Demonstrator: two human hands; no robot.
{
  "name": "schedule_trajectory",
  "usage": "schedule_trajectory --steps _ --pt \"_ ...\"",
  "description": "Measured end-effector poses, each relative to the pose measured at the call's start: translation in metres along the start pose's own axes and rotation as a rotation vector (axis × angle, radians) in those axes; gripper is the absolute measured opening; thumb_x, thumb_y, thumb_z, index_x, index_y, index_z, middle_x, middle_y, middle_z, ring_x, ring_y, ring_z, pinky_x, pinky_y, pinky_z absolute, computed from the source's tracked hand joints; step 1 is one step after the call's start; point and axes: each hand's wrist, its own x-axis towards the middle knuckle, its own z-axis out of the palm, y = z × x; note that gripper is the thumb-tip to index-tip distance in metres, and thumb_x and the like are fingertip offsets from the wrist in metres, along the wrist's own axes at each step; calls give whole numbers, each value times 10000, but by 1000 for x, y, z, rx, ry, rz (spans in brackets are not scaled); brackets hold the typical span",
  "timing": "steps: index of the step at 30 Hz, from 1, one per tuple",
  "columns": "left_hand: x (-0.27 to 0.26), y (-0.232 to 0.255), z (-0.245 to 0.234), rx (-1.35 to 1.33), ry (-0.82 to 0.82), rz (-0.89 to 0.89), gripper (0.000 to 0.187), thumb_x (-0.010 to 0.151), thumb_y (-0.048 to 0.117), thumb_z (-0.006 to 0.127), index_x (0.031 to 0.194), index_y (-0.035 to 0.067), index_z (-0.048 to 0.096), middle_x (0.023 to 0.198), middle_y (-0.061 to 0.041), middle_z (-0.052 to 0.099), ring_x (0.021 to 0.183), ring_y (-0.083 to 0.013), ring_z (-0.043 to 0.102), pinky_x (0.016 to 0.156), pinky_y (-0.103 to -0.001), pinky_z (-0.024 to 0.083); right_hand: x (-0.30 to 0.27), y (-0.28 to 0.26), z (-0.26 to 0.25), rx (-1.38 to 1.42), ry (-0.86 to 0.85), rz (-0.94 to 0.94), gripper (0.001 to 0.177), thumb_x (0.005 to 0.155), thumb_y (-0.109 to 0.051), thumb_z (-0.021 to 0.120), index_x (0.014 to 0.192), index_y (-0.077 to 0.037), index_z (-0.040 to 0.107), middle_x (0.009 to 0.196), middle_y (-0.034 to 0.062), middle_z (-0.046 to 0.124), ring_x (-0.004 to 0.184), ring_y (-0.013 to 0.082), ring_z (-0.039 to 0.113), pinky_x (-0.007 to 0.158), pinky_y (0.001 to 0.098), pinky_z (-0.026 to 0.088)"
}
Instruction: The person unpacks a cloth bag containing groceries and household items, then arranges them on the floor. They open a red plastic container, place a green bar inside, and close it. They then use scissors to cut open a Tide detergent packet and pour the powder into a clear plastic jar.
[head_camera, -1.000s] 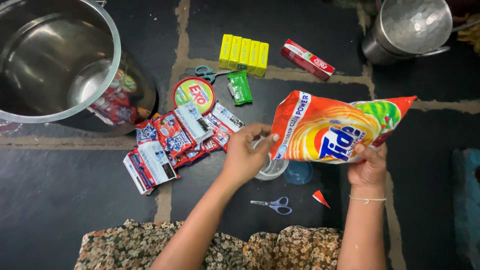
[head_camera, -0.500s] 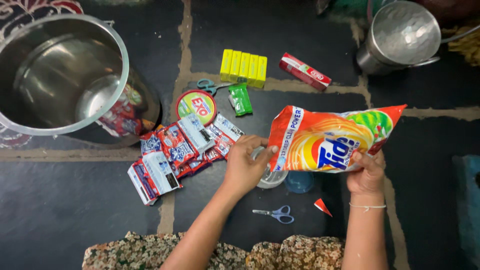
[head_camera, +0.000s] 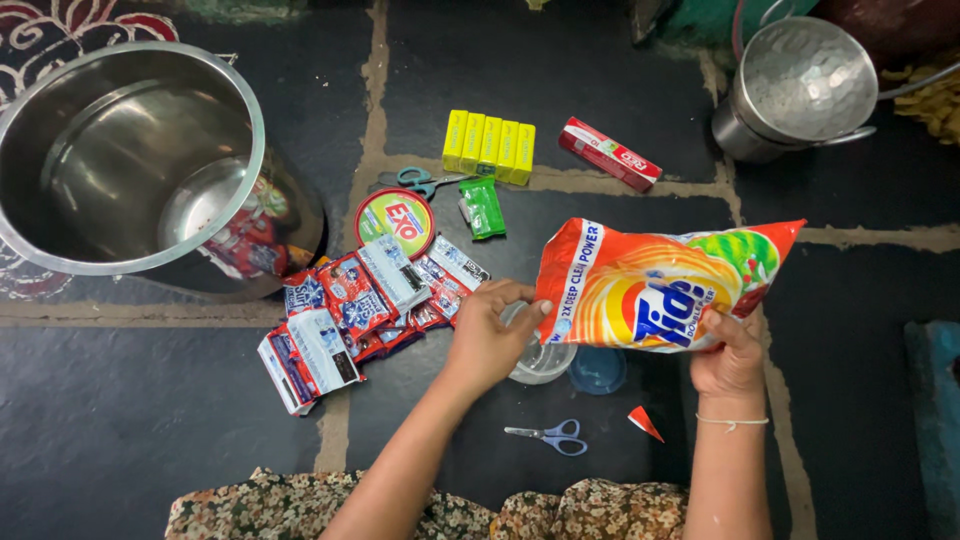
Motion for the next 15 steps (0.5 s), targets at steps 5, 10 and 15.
schedule_trajectory --steps 5,10,15 --pt "0 5 -2 25 3 6 180 869 180 777 939 16 759 873 -110 736 850 -256 681 777 -368 512 1 0 -6 -4 18 5 682 715 -97 847 1342 -36 585 1185 69 726 1146 217 707 1046 400 573" --pt "-1 11 -1 -54 15 -28 168 883 152 763 966 6 752 880 -103 728 798 -206 693 714 -332 520 -1 -3 -4 23 -14 -28 655 719 -89 865 1319 -21 610 1189 82 730 1143 223 711 1053 398 580" --pt "-1 10 1 -58 7 -27 154 883 134 765 964 5 753 842 -96 709 749 -182 670 669 -320 502 -3 -8 -8 4 -19 -51 630 742 -71 857 1321 -37 612 1197 75 723 1152 215 709 1044 409 575"
